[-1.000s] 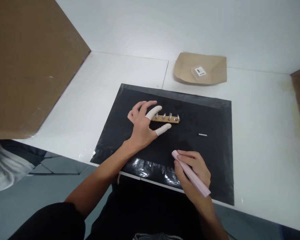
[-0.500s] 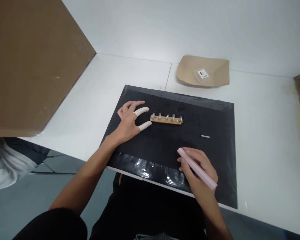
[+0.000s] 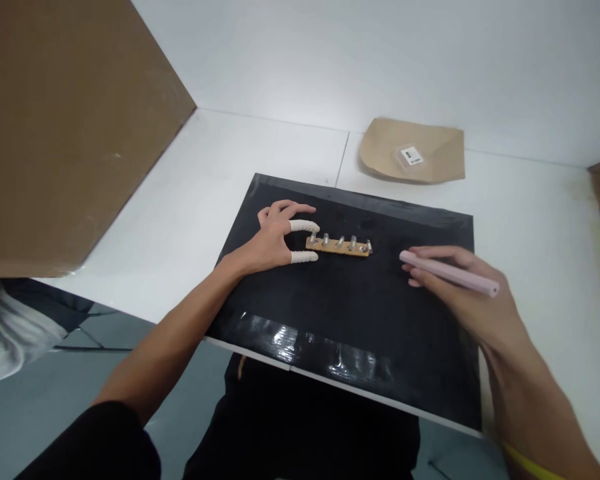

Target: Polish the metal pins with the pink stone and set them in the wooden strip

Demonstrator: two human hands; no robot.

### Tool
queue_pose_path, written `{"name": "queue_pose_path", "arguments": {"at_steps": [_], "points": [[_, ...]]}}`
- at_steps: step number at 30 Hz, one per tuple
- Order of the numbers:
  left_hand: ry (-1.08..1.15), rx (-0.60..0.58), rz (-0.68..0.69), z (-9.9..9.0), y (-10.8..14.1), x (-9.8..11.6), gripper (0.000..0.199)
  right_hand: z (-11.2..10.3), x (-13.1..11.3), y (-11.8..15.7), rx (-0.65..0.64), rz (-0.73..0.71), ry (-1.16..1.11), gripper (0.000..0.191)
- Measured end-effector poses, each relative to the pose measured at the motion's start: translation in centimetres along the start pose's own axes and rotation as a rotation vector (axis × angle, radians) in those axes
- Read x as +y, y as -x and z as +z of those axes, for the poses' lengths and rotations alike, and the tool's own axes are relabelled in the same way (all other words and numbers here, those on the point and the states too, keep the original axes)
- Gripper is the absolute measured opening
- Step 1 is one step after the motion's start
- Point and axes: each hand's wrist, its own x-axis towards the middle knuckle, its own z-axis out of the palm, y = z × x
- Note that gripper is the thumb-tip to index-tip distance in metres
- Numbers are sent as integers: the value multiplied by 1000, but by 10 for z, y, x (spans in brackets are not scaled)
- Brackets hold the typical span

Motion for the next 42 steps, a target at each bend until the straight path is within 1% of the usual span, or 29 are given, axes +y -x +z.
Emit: {"name": "queue_pose_path", "arguments": {"at_steps": [3,5,8,10,12,13,17,19,21,22,25,27,34,38,42], "points": [[17,-34,27,0,-5,0,42,0,-7,-32,-8,11,-61,36],[11,-50,48,0,-7,-1,39,6,-8,-49,0,-2,-111,34],[4,-49,62,2,-8,-3,37,18,-3,-64,-11,-30,-218,32],[12,-48,58,3,-8,-3,36,23,4,-68,-31,-40,-301,36],[20,-48,52,3,-7,-3,34,24,9,-69,-41,-34,-357,40],[21,-46,51,3,-7,-2,33,24,11,-68,-38,-28,-372,39],[32,-46,47,2,-7,0,30,14,12,-64,14,58,-394,23],[47,-44,47,1,-7,1,27,8,14,-63,29,103,-399,19],[67,-34,52,1,-6,2,21,4,17,-62,27,116,-404,19],[79,-31,56,1,-6,2,19,2,20,-62,21,106,-407,21],[114,-34,62,1,-6,0,18,2,26,-60,13,47,-426,39],[135,-37,66,1,-7,-1,18,4,29,-59,14,11,-438,47],[184,-22,80,2,-8,-5,16,4,32,-56,14,-20,-437,39],[193,-19,86,2,-8,-7,14,3,33,-56,14,-29,-442,38],[218,-11,97,0,-7,-8,9,4,33,-56,17,-26,-441,38]]}}
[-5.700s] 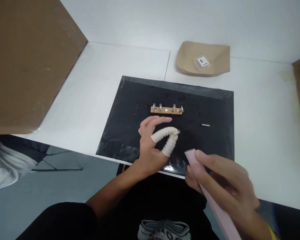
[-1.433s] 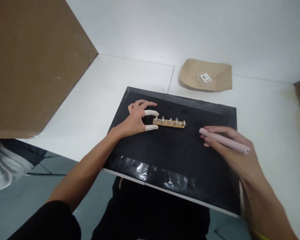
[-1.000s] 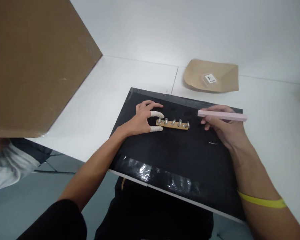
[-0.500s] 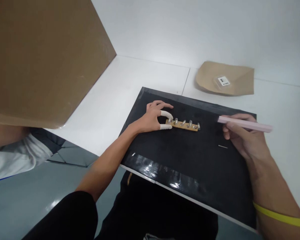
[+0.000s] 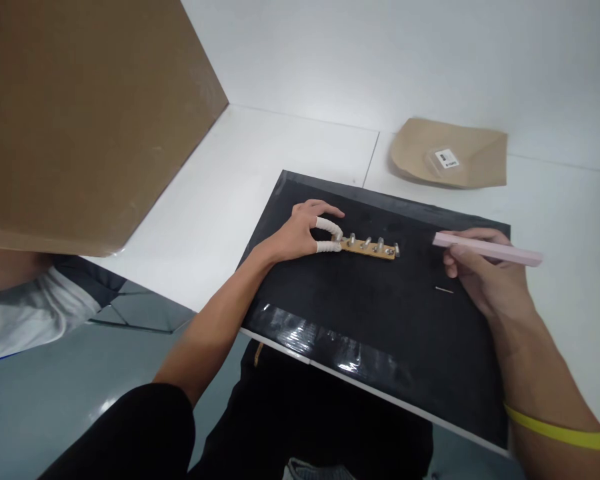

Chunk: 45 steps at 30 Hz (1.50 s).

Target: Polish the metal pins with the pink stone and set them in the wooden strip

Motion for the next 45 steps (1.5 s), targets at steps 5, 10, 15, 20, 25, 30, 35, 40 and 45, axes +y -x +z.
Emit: {"name": "queue_pose_path", "arguments": {"at_steps": [5,10,15,20,25,30,35,40,45], "points": [[-14,1,14,-1,0,-3,8,-1,0,1,-10,13,-3,35],[-9,-7,25,0,-1,-7,7,-2,1,2,-31,9,-3,32],[-24,29,19,3,1,-7,6,-1,1,2,-53,3,4,31],[-39,34,10,4,2,-4,7,-2,3,2,-83,-1,29,29],[-56,22,4,4,2,-4,7,-2,2,3,-90,-7,34,30],[-56,31,8,4,2,-7,8,1,0,3,-85,-3,47,31],[-41,50,23,4,2,-8,8,2,-2,3,-93,7,49,47],[-44,59,-9,4,2,-7,19,2,-4,4,-90,39,76,54],[-42,78,-7,5,3,-5,25,2,-6,4,-94,60,95,60]]}}
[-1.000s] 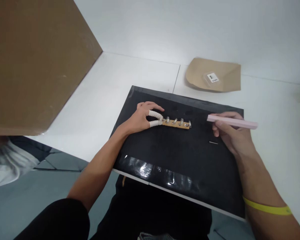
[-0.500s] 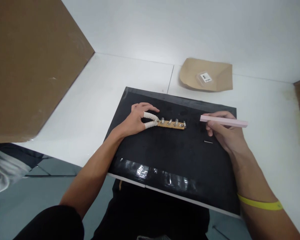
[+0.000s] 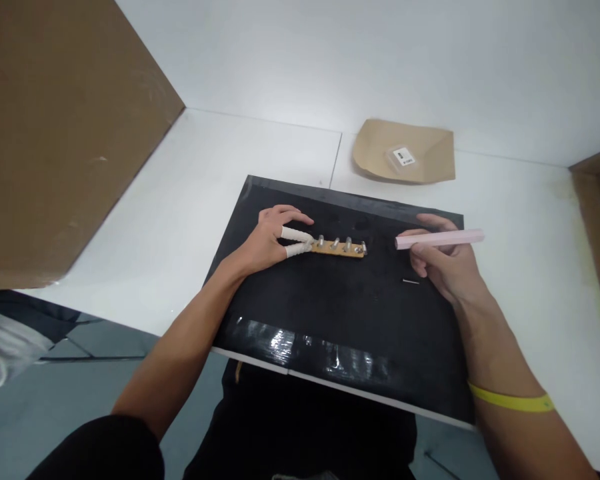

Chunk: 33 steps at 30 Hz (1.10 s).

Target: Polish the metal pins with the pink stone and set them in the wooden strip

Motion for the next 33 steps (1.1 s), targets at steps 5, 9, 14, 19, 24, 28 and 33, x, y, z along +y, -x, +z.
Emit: {"name": "queue_pose_path", "arguments": {"at_steps": [5,9,14,19,24,28,33], "points": [[9,24,50,0,1,0,19,-2,1,-2,2,37,-58,59],[53,8,45,-3,2,0,17,-2,0,-3,4,63,-78,53],[157,109,86,-3,1,-5,11,1,-2,-6,-17,44,-52,47],[169,228,77,-2,8,11,13,9,-12,10,21,-45,-42,41],[166,321,100,8,34,70,5,51,-36,75,-1,-329,-2,30],[158,403,67,27,49,112,5,92,-47,109,46,-612,346,37],[211,500,-12,38,57,137,9,105,-36,136,290,-515,280,24]]}}
